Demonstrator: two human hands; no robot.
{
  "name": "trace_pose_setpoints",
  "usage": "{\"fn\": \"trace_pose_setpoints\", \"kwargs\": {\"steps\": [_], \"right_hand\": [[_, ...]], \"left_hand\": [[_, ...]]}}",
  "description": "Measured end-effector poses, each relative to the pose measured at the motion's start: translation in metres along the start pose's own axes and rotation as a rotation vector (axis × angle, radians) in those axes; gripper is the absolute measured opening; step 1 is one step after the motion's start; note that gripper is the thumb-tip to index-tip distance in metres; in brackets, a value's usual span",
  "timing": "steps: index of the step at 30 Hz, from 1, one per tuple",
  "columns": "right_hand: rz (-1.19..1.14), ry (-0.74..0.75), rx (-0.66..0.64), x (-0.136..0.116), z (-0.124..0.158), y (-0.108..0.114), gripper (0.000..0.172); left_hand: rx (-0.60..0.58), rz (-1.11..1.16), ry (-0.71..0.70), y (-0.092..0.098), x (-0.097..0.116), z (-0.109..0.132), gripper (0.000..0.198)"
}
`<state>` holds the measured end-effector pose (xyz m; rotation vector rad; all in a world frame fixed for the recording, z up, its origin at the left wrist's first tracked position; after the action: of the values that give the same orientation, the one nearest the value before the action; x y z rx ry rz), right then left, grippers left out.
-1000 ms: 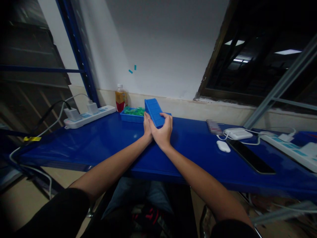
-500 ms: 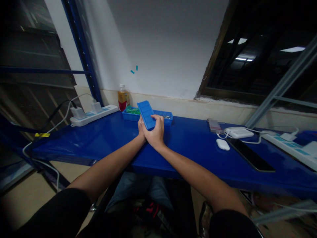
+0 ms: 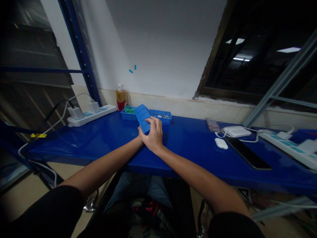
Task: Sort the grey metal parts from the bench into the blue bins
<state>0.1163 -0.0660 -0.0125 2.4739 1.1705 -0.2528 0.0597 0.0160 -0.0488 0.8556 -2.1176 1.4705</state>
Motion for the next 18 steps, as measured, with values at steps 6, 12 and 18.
{"fn": "trace_pose_setpoints", "kwargs": {"steps": [6, 12, 18], "right_hand": [[0.032, 0.031, -0.043, 0.002, 0.002, 0.001, 0.034], [0.087, 0.048, -0.095, 0.005, 0.002, 0.001, 0.030], [0.130, 0.091, -0.118, 0.006, 0.001, -0.002, 0.031]], "left_hand": [[-0.094, -0.646, 0.026, -0.007, 0.011, 0.007, 0.044], [-0.083, -0.898, -0.154, -0.016, -0.001, 0.032, 0.050], [-0.117, -0.866, -0.117, -0.011, 0.001, 0.026, 0.043]]}}
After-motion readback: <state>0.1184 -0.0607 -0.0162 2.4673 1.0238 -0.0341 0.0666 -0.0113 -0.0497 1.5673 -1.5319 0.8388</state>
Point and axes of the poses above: each hand's wrist, its own z-axis away from the middle knuckle, its own y-axis out of the back of the hand, x = y × z, the point moved 2 cm from there along -z, towards the middle knuckle
